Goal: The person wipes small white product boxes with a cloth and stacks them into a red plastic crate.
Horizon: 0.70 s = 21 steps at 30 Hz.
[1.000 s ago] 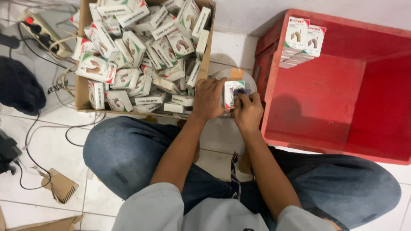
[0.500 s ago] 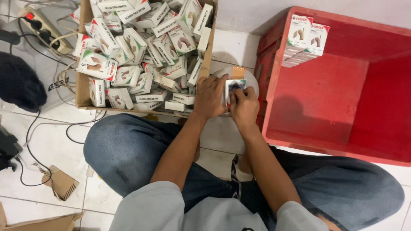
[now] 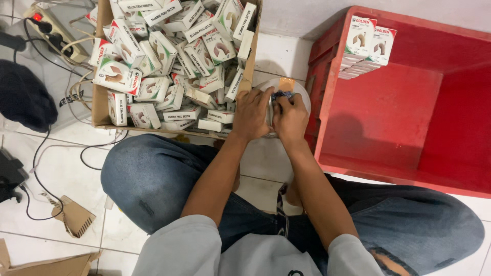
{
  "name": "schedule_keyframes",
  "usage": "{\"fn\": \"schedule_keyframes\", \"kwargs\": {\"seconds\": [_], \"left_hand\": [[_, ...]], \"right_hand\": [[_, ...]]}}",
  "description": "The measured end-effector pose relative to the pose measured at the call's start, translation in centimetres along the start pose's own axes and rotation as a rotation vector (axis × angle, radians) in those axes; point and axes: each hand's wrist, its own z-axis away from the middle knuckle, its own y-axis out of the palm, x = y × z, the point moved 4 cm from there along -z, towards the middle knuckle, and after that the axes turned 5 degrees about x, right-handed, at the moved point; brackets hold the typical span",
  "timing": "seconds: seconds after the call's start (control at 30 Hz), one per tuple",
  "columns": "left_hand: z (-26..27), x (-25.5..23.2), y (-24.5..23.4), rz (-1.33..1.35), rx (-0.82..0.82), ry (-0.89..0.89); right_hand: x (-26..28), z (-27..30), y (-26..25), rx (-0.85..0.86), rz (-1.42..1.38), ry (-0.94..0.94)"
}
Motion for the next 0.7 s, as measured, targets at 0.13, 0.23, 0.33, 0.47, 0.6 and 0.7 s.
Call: {"fn": "schedule_keyframes", "kwargs": {"seconds": [0.13, 0.23, 0.33, 0.47, 0.6, 0.7], "left_hand": [[-0.4, -0.6, -1.0, -0.052, -0.019, -0.022], [-0.2, -1.0, -1.7, 0.011, -0.03, -0.037], [-0.5, -1.0, -1.8, -0.04, -0.019, -0.029], [-0.1, -0.8, -1.1, 0.011, 0.021, -0.037], [-0.5, -1.5, -2.2, -0.006, -0.001, -0.046], [-0.3, -1.0, -1.4, -0.04, 0.01, -0.041]], "right_hand": [[1.3, 1.5, -2.5, 0.078, -0.041, 0.045], [1.0, 2.7, -2.2, 0.155, -0.026, 0.056], [1.3, 1.2, -1.6, 0.053, -0.04, 0.031], [1.2, 0.8, -1.6, 0.019, -0.007, 0.019], [1.4, 2.8, -2.6, 0.109, -0.054, 0.091], [1.3, 2.6, -1.8, 0.068, -0.05, 0.087]]}}
